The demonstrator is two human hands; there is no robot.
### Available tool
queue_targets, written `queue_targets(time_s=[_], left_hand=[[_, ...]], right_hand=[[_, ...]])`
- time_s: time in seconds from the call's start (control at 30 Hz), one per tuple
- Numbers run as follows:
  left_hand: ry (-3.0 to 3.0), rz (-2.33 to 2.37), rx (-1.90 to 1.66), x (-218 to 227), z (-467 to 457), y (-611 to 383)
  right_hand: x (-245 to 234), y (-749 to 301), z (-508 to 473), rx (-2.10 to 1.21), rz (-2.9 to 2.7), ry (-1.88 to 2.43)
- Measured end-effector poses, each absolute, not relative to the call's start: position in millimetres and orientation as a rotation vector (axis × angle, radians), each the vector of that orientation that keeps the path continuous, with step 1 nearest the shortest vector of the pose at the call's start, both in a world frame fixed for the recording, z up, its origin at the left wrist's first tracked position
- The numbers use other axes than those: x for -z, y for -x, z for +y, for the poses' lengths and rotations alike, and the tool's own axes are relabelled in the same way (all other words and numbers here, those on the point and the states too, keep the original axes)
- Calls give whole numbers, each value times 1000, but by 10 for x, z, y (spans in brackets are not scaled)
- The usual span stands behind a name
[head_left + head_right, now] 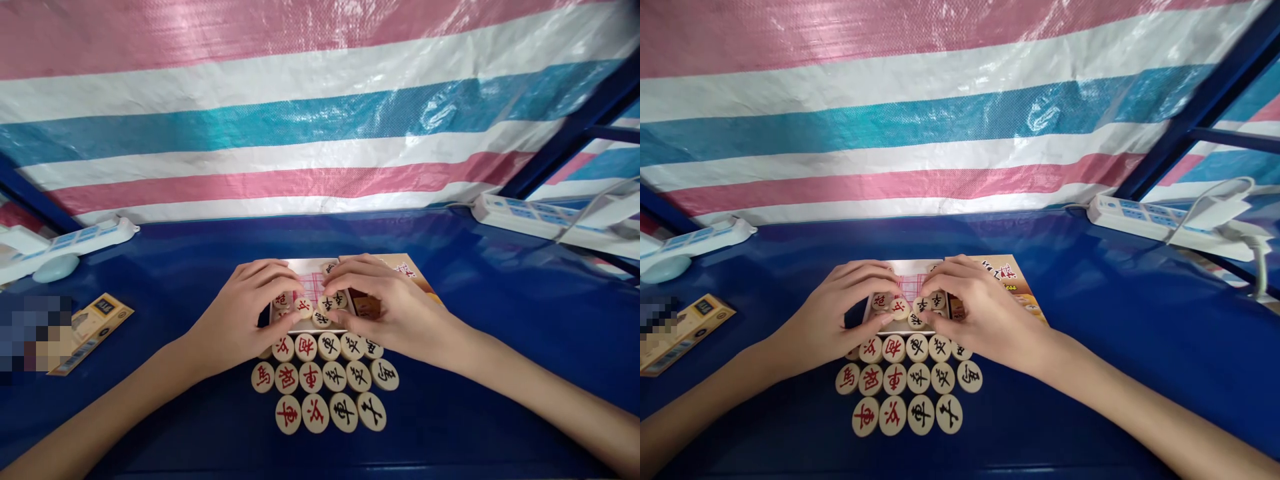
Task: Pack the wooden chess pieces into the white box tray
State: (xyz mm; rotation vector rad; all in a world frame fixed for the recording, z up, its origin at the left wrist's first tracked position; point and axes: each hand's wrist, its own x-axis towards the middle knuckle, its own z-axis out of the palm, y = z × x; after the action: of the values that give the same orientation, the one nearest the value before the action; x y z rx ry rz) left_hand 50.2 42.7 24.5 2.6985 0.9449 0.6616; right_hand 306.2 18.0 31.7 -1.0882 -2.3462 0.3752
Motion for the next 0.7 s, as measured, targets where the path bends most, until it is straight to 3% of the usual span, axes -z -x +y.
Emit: queue_targets(time_s=[0.7], left_hand=[[-2667, 904, -718, -237, 501, -551]], right_hand=[[-285, -3026, 209, -336, -2303, 1093]])
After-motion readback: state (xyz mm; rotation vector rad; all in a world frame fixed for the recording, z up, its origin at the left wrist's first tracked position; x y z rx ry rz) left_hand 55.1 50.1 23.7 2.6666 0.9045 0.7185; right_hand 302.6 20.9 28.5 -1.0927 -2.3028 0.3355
